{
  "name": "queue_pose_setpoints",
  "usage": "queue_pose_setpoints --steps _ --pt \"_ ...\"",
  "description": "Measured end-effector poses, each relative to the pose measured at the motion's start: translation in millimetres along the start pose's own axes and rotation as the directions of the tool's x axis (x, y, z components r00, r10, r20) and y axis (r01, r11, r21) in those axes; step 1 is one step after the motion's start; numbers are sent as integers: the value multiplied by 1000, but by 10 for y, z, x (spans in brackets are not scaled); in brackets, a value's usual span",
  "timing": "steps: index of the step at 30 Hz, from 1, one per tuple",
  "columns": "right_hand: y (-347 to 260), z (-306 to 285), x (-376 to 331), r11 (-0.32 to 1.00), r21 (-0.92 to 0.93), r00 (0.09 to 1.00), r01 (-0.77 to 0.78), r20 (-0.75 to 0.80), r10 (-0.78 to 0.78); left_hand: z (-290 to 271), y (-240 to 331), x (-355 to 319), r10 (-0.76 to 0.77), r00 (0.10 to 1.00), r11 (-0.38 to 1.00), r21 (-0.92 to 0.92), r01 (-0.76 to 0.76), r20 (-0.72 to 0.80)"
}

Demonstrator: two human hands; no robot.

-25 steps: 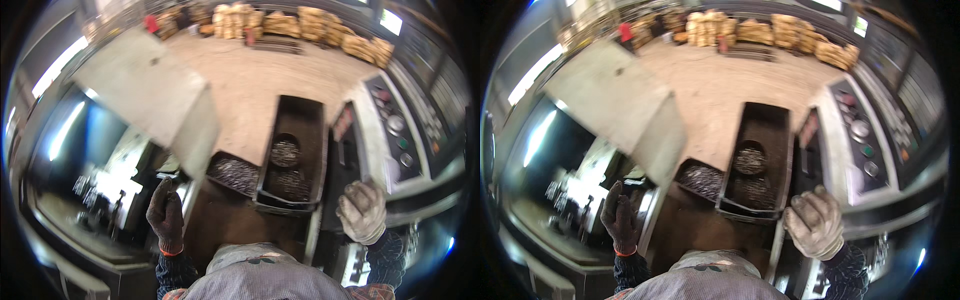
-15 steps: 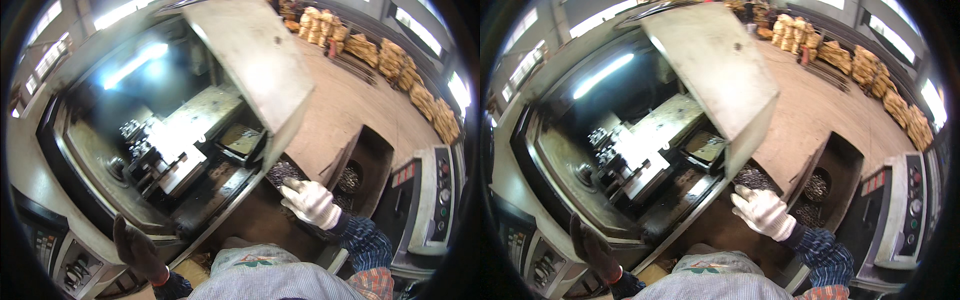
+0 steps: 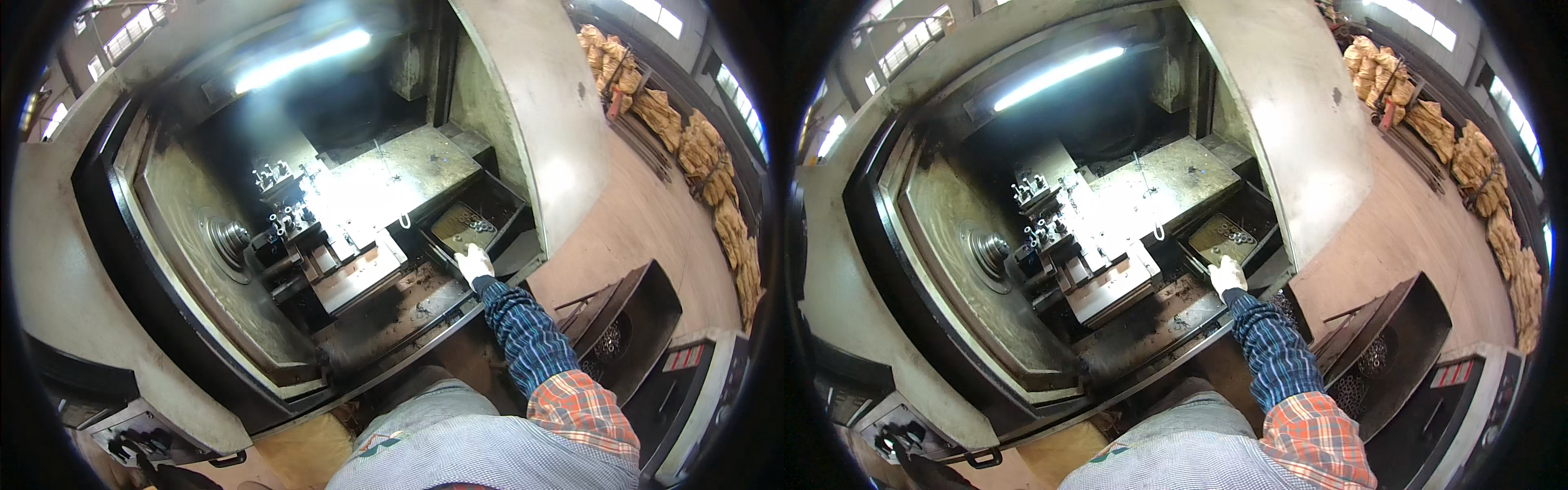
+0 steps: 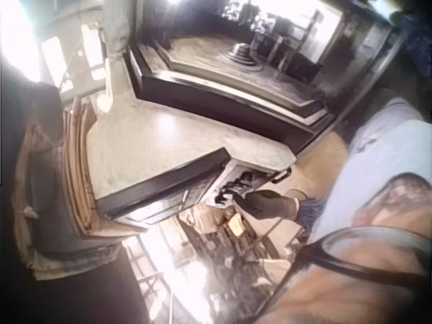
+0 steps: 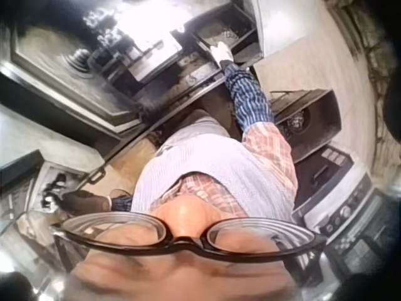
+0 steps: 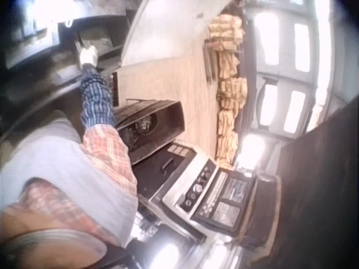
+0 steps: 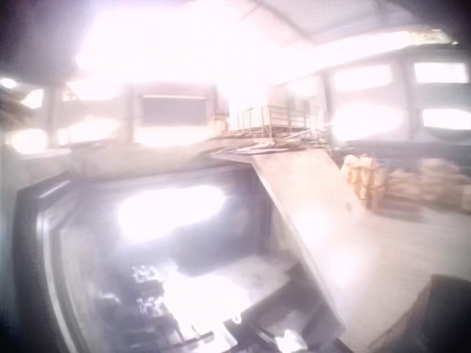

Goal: The person repeatedly loads small metal rings into a CNC lathe, operates the control panel, and removes the processed parts. The person places the finished parts into a collection tray. The process is repeated multiple times throughout the clip.

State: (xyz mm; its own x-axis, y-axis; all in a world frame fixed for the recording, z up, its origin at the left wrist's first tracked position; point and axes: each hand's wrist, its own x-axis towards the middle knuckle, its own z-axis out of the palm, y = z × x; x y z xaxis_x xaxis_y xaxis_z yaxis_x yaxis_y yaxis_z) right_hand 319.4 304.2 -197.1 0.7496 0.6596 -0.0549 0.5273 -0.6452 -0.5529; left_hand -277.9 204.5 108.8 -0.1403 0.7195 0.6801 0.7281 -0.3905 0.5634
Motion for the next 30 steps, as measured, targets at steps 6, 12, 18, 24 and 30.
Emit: queue_pose_setpoints --steps 6,12,18,24,30 --pt "210 525 811 976 -90 977 -198 64 204 375 -28 225 -165 912 918 -396 3 -375" --pt "331 830 1204 948 -300 981 -108 121 150 540 -116 273 -49 903 984 134 117 -427" --pt "552 987 1314 882 -463 991 92 131 -35 183 -580 27 74 926 751 632 193 -371" --pt "52 708 1209 980 200 993 -14 -113 37 22 -780 -260 146 969 316 937 146 -200" --pt "-1822 -43 501 634 707 934 314 -110 -340 188 -651 -234 123 922 687 702 188 -367"
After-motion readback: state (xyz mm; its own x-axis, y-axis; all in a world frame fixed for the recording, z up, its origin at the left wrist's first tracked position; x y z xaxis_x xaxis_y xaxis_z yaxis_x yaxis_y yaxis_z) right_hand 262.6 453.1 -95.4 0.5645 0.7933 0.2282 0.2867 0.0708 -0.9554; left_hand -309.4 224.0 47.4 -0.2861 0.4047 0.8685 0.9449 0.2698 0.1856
